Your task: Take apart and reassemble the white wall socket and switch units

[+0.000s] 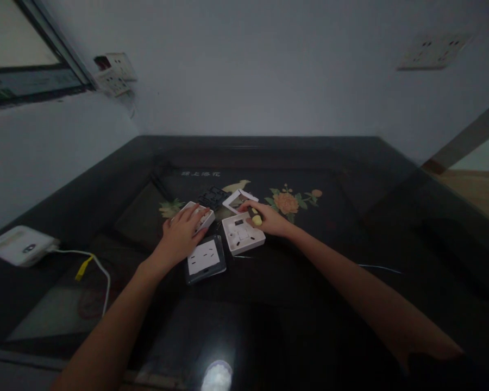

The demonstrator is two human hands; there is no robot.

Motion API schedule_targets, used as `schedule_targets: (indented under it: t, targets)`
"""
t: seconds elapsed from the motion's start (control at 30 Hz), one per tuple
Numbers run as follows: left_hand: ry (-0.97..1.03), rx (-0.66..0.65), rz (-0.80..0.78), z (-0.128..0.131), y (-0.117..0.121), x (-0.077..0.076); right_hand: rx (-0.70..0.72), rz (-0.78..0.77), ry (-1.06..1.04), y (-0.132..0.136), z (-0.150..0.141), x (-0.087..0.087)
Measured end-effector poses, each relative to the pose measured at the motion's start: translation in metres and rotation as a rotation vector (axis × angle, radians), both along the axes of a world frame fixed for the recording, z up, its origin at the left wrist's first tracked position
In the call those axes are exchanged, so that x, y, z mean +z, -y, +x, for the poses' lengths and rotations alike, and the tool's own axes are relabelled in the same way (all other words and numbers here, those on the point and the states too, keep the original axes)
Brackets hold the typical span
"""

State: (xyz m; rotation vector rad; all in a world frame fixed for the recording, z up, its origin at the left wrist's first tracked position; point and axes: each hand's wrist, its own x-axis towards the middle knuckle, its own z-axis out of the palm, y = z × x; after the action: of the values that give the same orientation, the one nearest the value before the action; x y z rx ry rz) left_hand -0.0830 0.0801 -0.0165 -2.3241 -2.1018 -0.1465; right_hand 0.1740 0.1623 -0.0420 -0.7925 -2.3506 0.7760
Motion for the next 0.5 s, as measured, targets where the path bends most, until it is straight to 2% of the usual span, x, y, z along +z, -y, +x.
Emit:
schedule_targets:
  t: [0.13,0.27,0.37,0.5]
  targets:
    - [0.006,-0.002,0.013,-0.001,-0.001,-0.002,-0.168,0.099,0.027,0.000,0.013,0.002]
    - [0.023,-0.014,0.032,-0.004,-0.002,-0.004,-0.309,0.247,0.159,0.003,0.038,0.006]
    - [0.037,-0.023,0.044,-0.005,-0.003,-0.005,-0.351,0.344,0.309,0.010,0.051,0.005]
    - [0.055,-0.031,0.062,-0.004,-0.004,-0.006,-0.378,0.441,0.493,0.023,0.047,-0.001]
